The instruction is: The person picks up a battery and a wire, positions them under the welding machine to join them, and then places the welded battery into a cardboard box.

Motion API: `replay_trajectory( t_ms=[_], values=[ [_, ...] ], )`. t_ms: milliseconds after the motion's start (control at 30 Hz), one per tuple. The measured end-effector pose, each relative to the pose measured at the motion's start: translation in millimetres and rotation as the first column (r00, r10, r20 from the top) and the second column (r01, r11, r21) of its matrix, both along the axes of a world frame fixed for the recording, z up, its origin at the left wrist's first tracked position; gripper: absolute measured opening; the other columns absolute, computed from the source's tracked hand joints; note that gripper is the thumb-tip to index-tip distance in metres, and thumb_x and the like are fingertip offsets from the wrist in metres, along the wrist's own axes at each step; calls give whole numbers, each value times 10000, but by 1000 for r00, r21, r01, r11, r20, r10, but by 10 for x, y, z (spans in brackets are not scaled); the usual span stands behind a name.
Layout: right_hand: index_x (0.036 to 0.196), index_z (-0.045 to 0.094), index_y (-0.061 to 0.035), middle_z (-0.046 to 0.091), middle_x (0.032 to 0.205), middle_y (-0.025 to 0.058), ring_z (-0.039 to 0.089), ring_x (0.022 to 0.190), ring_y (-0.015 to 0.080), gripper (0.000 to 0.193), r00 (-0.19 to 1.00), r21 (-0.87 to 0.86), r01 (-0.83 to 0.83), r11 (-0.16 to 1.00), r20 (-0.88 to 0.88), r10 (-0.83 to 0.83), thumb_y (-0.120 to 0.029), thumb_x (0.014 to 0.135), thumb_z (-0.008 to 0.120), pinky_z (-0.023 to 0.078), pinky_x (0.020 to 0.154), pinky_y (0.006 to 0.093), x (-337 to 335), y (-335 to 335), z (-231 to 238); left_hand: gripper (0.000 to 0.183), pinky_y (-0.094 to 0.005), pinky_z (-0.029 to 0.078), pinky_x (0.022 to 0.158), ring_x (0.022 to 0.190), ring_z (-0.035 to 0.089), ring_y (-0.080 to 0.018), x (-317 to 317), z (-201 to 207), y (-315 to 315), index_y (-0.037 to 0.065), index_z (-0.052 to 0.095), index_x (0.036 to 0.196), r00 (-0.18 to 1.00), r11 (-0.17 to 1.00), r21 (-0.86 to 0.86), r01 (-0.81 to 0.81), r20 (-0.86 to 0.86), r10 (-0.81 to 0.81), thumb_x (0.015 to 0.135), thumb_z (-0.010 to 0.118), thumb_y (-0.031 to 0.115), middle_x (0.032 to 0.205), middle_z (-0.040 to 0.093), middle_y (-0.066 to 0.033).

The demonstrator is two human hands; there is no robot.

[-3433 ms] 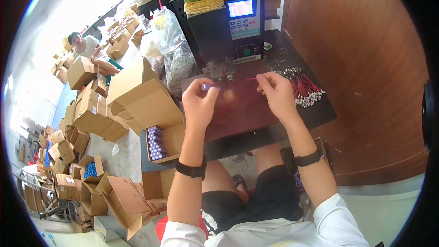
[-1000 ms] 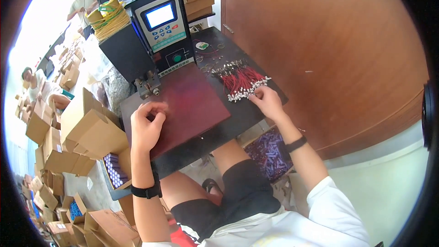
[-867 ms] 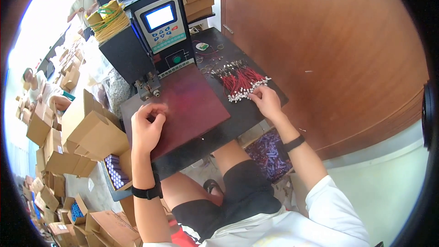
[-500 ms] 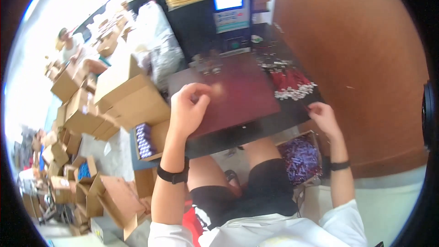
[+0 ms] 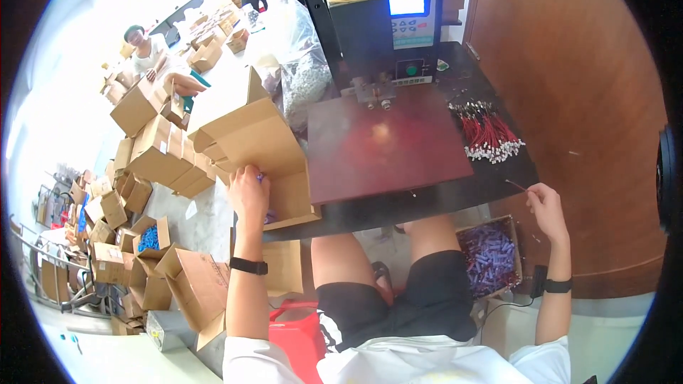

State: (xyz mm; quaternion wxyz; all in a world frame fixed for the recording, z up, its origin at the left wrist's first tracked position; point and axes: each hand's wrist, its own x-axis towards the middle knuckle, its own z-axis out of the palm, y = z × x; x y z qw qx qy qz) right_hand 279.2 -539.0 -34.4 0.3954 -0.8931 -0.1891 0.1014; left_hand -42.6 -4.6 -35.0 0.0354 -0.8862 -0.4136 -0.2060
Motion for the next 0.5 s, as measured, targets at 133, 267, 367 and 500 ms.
replay_trajectory(
  t_ms=[133,267,367,500],
  values=[
    [1021,638,36,613,833,12,539,753,80,145,989,85,22,996,142,-34,-98,1005,586,452,691,256,70,-113,73,221,-470,486,872,1028,619,-339,6,-55,-38,75,699,977,998,995,81,58,12,-59,781,764,156,1001,696,-121],
    [1016,642,21,597,864,-7,516,800,62,137,987,275,10,962,150,-53,-110,1015,603,438,742,236,41,76,311,143,-471,459,862,1011,605,-316,-4,-90,-45,78,688,916,988,980,128,151,4,-153,784,725,117,952,687,-106],
    [1022,664,12,620,883,-19,535,837,61,148,992,406,-32,913,127,-21,-133,1010,635,442,783,234,-51,376,512,127,-485,458,831,963,610,-325,-20,-125,-4,66,671,898,974,968,117,222,12,-225,780,707,96,911,685,-123],
    [1044,696,13,664,938,-14,576,908,68,172,992,516,-122,848,88,88,-148,1001,656,461,835,239,-182,854,769,179,-435,509,819,866,650,-311,75,53,-116,48,670,949,933,965,88,247,248,-262,783,732,75,881,695,-113]
  ],
)
